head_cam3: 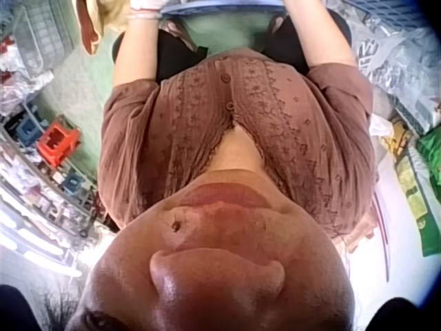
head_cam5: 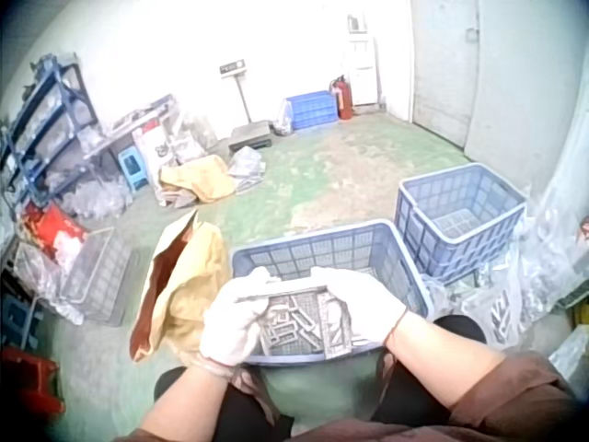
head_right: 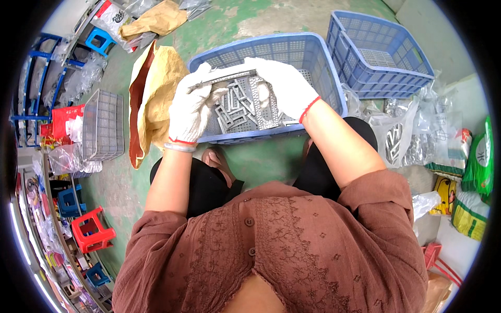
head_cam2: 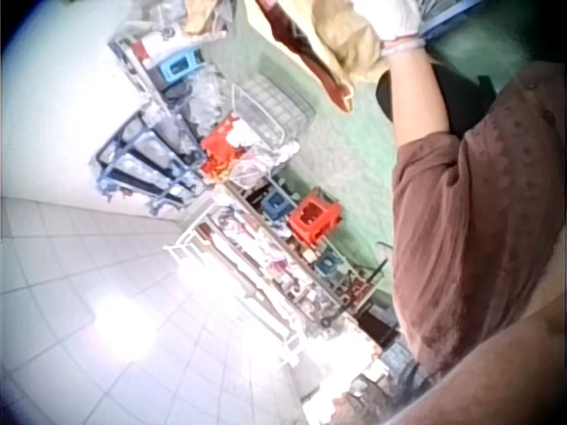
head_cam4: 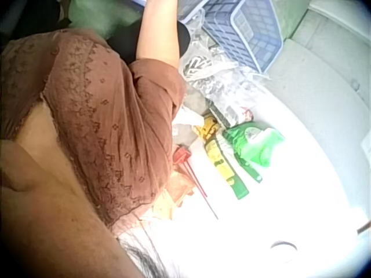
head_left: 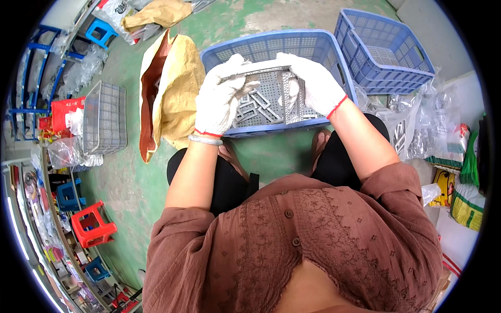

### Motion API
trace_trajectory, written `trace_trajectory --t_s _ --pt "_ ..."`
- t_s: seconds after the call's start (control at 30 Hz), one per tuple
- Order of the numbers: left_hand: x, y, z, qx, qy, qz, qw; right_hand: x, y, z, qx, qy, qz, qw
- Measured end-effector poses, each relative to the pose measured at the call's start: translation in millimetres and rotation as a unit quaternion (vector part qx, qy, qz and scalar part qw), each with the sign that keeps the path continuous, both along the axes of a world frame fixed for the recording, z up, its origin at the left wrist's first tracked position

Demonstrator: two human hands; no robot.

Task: The person sits on the floor and repeatedly picks up small rectangular metal parts from a blue crate. They hold the parts in gloved hands, turning them over to inspect the surfaces, and then place them back into the crate.

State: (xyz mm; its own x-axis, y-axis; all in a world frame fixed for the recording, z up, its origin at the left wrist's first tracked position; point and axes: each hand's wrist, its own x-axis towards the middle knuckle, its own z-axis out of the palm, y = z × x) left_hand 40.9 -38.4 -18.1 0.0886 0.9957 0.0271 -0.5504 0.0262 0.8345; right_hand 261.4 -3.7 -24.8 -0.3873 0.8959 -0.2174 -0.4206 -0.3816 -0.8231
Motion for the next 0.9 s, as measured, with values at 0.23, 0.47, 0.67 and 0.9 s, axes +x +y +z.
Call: trace_trajectory --t_s 0.23,0.47,0.67,0.9 --pt "1 2 -7 0.007 0.011 -0.013 1.000 5 0 0 0.026 -0.016 -0.002 1.000" --pt "2 2 -13 -0.014 -0.004 -0.015 1.000 5 -1 0 0.017 -0.020 -0.011 1.000" --pt "1 1 -14 -0.019 -0.018 -0.025 0.999 2 -4 4 0.007 -0.013 -0.028 0.999" --pt "3 0 -14 -0.029 -0.005 -0.019 0.999 4 -4 2 -0.004 -0.020 -0.023 1.000"
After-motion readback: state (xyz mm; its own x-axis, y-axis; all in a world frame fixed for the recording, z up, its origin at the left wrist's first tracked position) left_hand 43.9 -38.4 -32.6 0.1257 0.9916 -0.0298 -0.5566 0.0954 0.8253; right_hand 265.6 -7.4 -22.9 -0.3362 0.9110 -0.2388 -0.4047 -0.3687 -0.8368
